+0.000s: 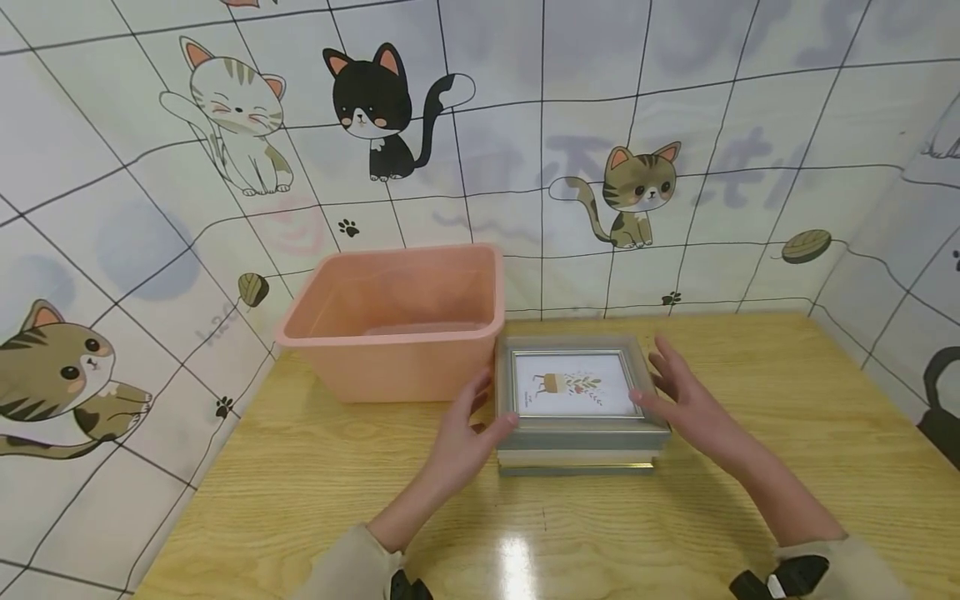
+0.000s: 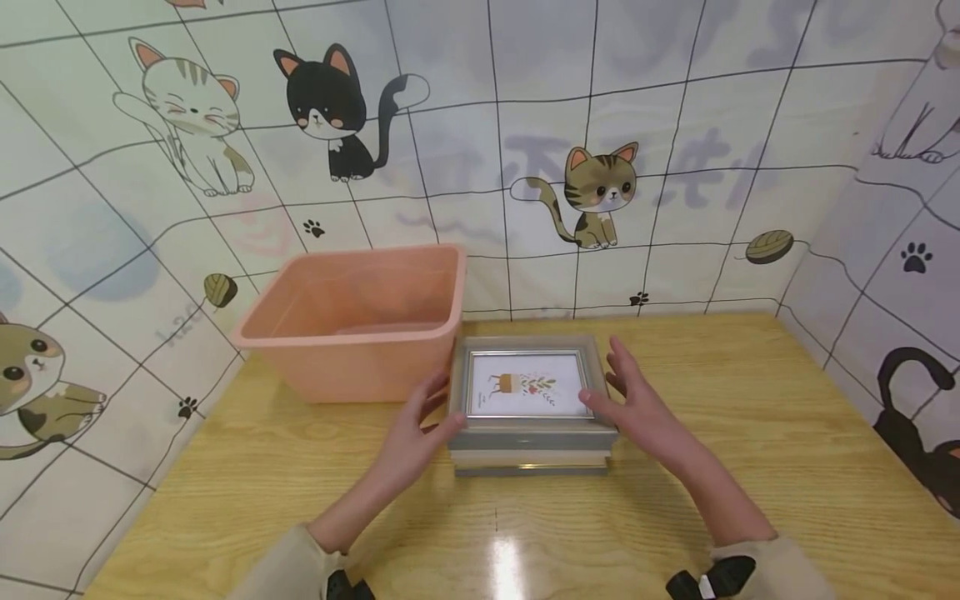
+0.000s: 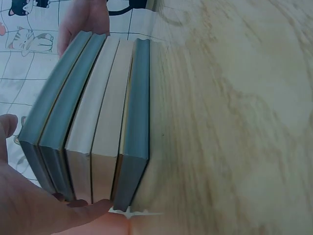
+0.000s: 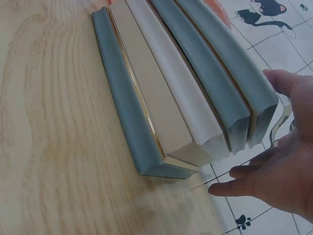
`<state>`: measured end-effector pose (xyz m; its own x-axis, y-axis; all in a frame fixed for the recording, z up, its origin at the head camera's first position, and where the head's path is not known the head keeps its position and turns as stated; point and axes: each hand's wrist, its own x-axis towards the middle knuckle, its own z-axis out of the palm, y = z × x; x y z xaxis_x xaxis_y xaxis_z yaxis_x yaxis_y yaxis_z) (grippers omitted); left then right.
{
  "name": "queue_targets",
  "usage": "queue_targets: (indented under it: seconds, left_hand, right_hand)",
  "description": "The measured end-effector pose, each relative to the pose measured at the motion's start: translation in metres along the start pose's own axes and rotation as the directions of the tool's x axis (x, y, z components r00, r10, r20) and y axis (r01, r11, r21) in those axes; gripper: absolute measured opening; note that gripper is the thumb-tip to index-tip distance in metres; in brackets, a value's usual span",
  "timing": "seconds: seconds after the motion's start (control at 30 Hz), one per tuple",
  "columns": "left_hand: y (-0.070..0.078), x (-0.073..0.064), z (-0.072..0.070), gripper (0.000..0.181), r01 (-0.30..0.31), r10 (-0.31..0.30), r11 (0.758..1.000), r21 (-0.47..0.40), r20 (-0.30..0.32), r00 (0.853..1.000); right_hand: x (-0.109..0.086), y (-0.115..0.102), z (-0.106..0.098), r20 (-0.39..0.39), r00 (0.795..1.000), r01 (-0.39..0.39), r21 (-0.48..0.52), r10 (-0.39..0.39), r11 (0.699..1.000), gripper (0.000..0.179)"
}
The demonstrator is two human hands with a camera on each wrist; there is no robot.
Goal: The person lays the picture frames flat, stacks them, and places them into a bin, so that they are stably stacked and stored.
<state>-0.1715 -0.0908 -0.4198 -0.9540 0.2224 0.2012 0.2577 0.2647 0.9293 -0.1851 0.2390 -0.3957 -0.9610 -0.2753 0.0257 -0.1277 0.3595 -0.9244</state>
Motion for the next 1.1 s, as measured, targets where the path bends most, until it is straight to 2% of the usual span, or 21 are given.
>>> queue_targets:
  seconds: [0.13, 0.37, 0.57, 0.73, 1.1]
  left_hand:
    - [-0.006, 0.004, 0.004, 0.080, 0.006, -0.005, 0.998, -0.064, 0.011, 1.000]
    - [-0.012, 0.010, 0.010, 0.076, 0.020, -0.019, 0.992, -0.121, 0.007, 1.000]
    - [-0.015, 0.012, 0.013, 0.076, 0.023, -0.023, 0.992, -0.125, 0.004, 1.000]
    - [-0.017, 0.016, 0.014, 0.078, 0.030, -0.029, 0.994, -0.108, 0.010, 1.000]
    - [-0.015, 0.021, 0.008, 0.089, 0.036, -0.026, 0.995, -0.091, 0.108, 0.994]
  right_hand:
    - [0.000, 0.008, 0.000, 0.013, 1.000, -0.023, 0.069, 0.022, 0.997, 0.097]
    - [0.002, 0.019, 0.002, 0.036, 0.998, -0.049, 0.091, 0.046, 0.995, 0.097]
    - [0.005, 0.024, 0.004, 0.047, 0.999, -0.018, 0.099, 0.014, 0.995, 0.095]
    - [0.006, 0.025, 0.004, 0.088, 0.995, -0.050, 0.160, 0.036, 0.986, 0.095]
    - [0.006, 0.026, 0.005, 0.141, 0.989, -0.080, 0.215, 0.050, 0.973, 0.098]
